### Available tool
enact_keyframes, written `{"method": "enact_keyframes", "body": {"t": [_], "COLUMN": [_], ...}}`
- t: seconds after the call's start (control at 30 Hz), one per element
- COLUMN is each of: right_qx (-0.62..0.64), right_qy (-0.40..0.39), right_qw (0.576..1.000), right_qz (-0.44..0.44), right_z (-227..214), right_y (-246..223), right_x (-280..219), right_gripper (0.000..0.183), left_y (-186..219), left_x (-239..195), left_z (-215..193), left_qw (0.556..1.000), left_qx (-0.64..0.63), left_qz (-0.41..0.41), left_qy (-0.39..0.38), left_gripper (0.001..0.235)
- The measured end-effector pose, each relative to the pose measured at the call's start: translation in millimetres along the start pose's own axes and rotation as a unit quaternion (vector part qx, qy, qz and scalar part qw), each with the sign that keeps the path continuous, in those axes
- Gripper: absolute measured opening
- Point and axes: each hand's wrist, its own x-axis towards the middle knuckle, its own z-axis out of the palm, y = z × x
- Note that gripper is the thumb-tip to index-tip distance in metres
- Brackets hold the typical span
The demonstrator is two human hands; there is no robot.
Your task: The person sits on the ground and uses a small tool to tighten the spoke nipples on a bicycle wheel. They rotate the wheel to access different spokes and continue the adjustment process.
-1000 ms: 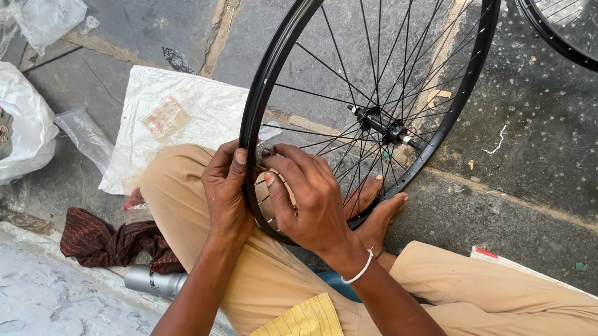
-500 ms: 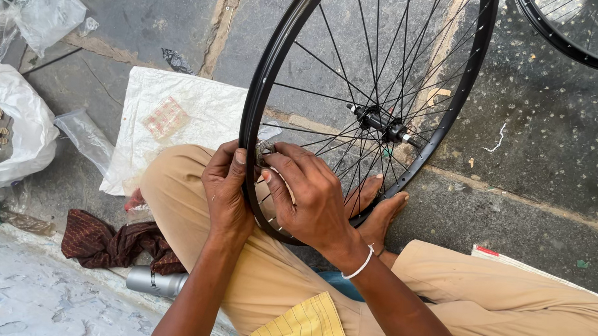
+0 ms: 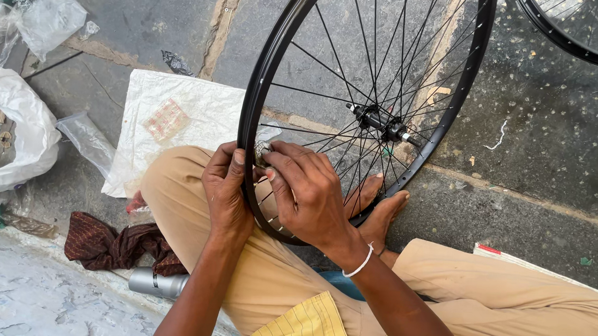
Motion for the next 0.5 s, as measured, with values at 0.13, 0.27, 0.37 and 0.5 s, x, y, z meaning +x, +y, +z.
{"method": "enact_keyframes", "body": {"t": [0.13,0.27,0.37,0.5], "right_qx": [-0.015,-0.053,0.004,0.019], "right_qy": [0.003,-0.017,-0.016,0.019], "right_qw": [0.999,0.998,1.0,1.0], "right_qz": [0.032,0.025,-0.006,-0.011], "right_z": [8.1,10.9,4.6,3.5], "right_y": [2.3,-2.8,-4.5,0.3], "right_x": [11.3,19.5,11.5,1.5], "right_gripper": [0.025,0.041,0.055,0.027], "left_y": [0.6,1.6,2.4,-0.5], "left_x": [-1.1,-2.8,-2.3,1.2], "left_z": [0.0,1.7,0.2,-1.2], "left_qw": [1.0,0.999,0.999,1.0], "left_qx": [0.006,0.001,0.022,0.001], "left_qz": [-0.025,0.01,0.024,0.009], "left_qy": [-0.011,-0.037,-0.017,0.01], "left_gripper": [0.028,0.027,0.028,0.023]}}
